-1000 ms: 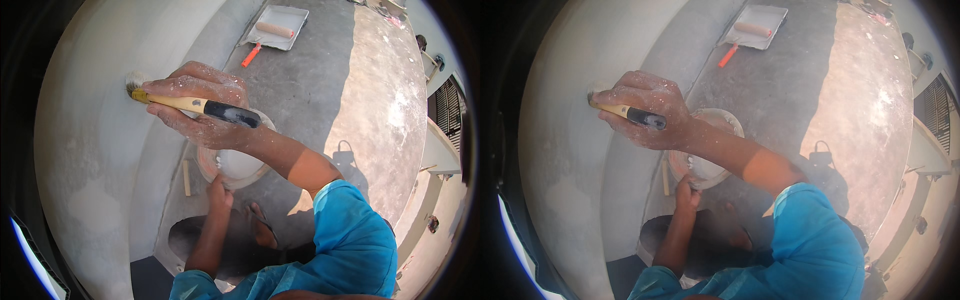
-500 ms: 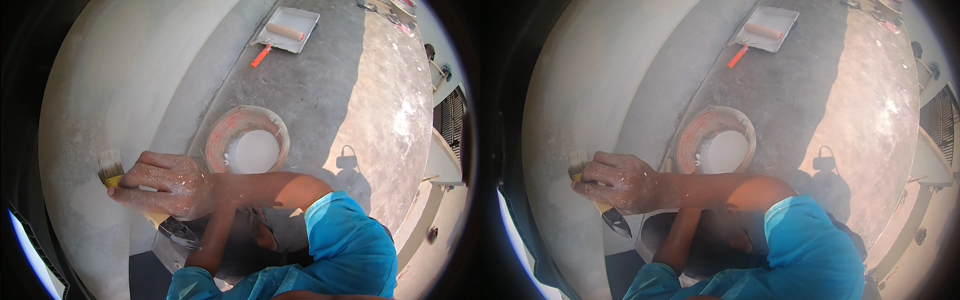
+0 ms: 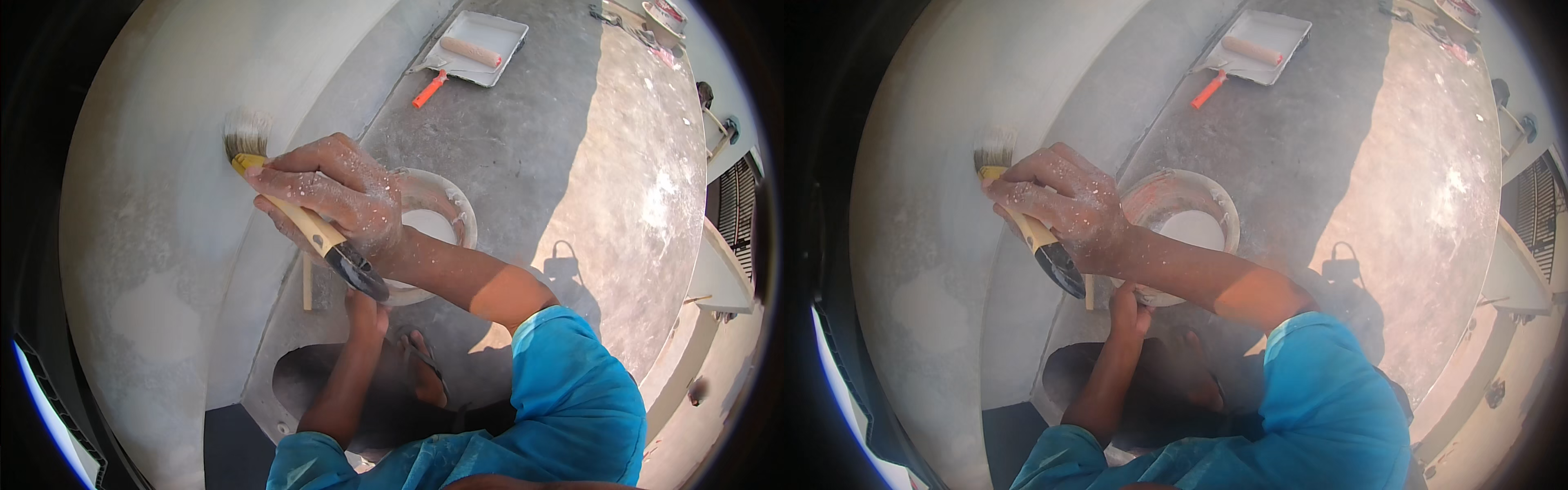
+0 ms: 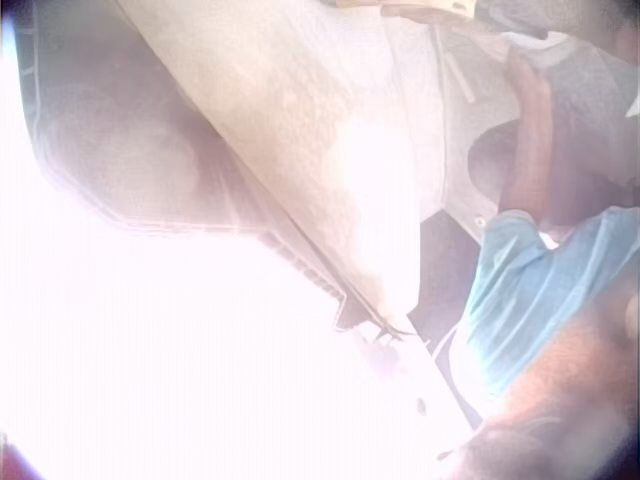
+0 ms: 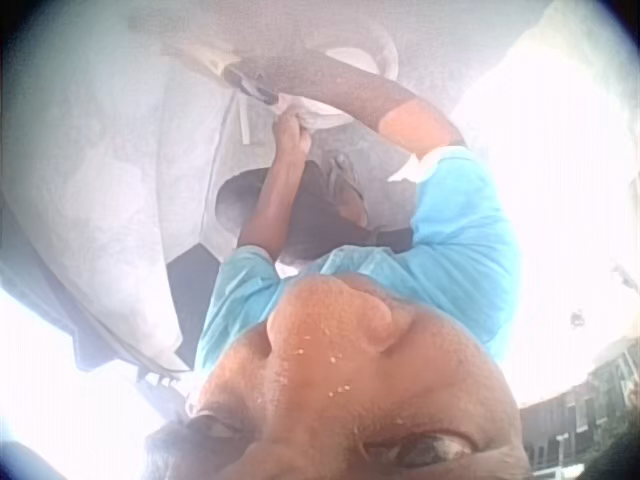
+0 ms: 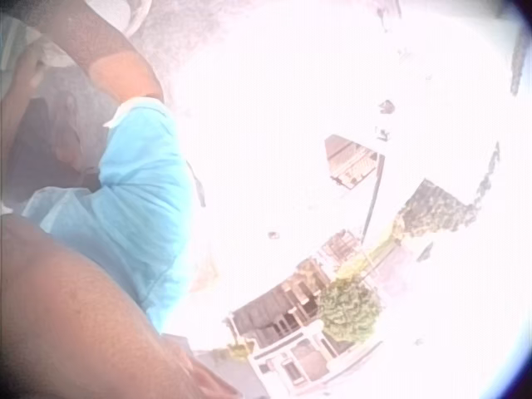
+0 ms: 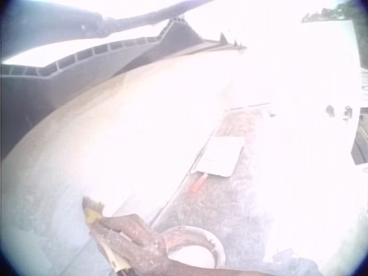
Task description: The person paints a curved concrete wall with white paint using a brush. They repeatedly dip the brush into a bucket of paint and apply it to the wall surface in steady strokes.
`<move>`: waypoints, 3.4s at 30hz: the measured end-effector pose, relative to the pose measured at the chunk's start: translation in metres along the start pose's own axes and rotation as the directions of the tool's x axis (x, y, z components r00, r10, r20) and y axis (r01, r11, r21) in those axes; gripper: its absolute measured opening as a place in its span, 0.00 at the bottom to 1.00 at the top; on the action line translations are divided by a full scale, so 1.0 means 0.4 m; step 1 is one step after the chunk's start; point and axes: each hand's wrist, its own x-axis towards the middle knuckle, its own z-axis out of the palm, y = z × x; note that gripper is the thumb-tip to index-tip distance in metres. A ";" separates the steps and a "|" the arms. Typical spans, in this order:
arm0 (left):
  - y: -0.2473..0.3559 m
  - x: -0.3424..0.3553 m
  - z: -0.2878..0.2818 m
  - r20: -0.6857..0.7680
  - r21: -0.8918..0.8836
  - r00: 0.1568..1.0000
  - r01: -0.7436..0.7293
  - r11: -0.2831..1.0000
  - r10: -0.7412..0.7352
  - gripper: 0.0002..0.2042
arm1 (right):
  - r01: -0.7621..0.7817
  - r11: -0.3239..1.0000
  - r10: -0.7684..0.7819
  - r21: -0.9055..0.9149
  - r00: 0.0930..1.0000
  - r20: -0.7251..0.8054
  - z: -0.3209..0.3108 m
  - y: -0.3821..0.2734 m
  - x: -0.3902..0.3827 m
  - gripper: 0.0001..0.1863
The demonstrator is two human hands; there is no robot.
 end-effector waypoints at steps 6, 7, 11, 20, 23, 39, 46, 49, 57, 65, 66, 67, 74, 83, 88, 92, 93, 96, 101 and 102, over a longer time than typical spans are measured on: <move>-0.003 0.025 -0.020 -0.024 0.163 1.000 -0.002 0.987 0.006 0.20 | -0.235 0.969 0.223 0.071 0.964 0.147 -0.080 0.025 -0.009 0.12; -0.004 0.030 -0.032 0.015 0.201 1.000 0.013 0.980 -0.016 0.20 | -0.186 0.981 0.187 0.061 0.982 -0.016 -0.102 0.135 0.021 0.12; 0.002 -0.010 0.014 -0.038 0.155 0.999 -0.004 0.988 0.010 0.20 | -0.329 0.943 0.287 -0.045 0.877 -0.385 -0.268 0.353 0.141 0.14; 0.016 0.008 -0.036 0.030 0.147 0.999 0.020 0.989 -0.025 0.30 | -0.207 0.977 0.214 -0.057 0.926 0.312 -0.148 0.062 -0.082 0.13; 0.007 -0.012 0.000 0.008 0.163 0.999 -0.046 0.986 0.046 0.23 | -0.435 0.856 0.513 -0.279 0.652 0.558 -0.252 0.077 -0.044 0.12; -0.001 -0.005 -0.027 0.108 0.213 0.986 -0.144 0.966 0.123 0.24 | 0.069 0.639 0.765 -0.766 0.044 0.642 -0.276 0.210 -0.299 0.11; 0.016 -0.034 0.006 0.088 0.203 0.990 -0.126 0.971 0.110 0.24 | -0.497 0.513 0.852 -0.700 0.192 0.487 -0.352 0.205 -0.231 0.15; 0.019 -0.011 -0.013 0.120 0.258 0.992 -0.075 0.963 0.045 0.28 | -0.790 0.463 0.842 -0.402 0.249 0.479 -0.381 0.198 -0.228 0.17; 0.003 -0.022 0.021 0.102 0.104 0.993 -0.071 0.992 0.060 0.28 | -0.829 -0.130 0.845 0.544 0.194 0.498 -0.370 0.124 -0.195 0.18; 0.041 -0.057 0.029 0.051 0.140 0.998 -0.035 0.989 0.028 0.28 | -0.483 0.425 0.709 0.766 0.703 0.049 -0.173 -0.035 0.053 0.16; 0.041 -0.056 0.035 0.037 0.124 0.998 -0.053 0.991 0.049 0.27 | -0.476 0.504 0.679 0.721 0.734 0.010 -0.150 -0.039 0.086 0.16; 0.033 -0.057 0.044 0.023 0.105 0.998 -0.064 0.992 0.062 0.26 | -0.468 0.582 0.645 0.665 0.763 -0.027 -0.134 -0.040 0.113 0.17; 0.029 -0.067 0.044 0.016 0.134 0.991 -0.136 0.982 0.135 0.24 | -0.338 0.577 0.568 0.743 0.821 -0.067 -0.013 -0.051 0.184 0.16; 0.009 -0.045 0.023 0.031 0.101 0.991 -0.133 0.986 0.131 0.25 | -0.296 0.540 0.551 0.787 0.832 -0.065 -0.003 0.020 0.263 0.11; 0.009 -0.034 0.008 0.014 0.141 0.993 -0.118 0.983 0.117 0.24 | -0.233 0.653 0.513 0.721 0.836 -0.195 -0.006 0.094 0.306 0.13; 0.026 -0.049 0.023 0.001 0.209 0.998 -0.057 0.976 0.058 0.25 | -0.320 0.770 0.506 0.553 0.834 -0.222 -0.047 0.131 0.346 0.18; 0.026 -0.054 0.027 0.003 0.188 0.998 -0.055 0.981 0.056 0.25 | -0.312 0.776 0.498 0.548 0.836 -0.230 -0.053 0.135 0.356 0.19; 0.026 -0.067 0.032 0.010 0.157 0.998 -0.069 0.985 0.068 0.26 | -0.298 0.803 0.473 0.516 0.845 -0.249 -0.072 0.149 0.392 0.21; 0.028 -0.055 0.021 -0.006 0.153 0.998 -0.057 0.987 0.059 0.26 | -0.269 0.816 0.463 0.512 0.834 -0.300 -0.082 0.181 0.423 0.23; 0.025 -0.050 0.018 -0.002 0.154 0.998 -0.059 0.986 0.060 0.27 | -0.256 0.825 0.450 0.504 0.837 -0.312 -0.087 0.189 0.427 0.23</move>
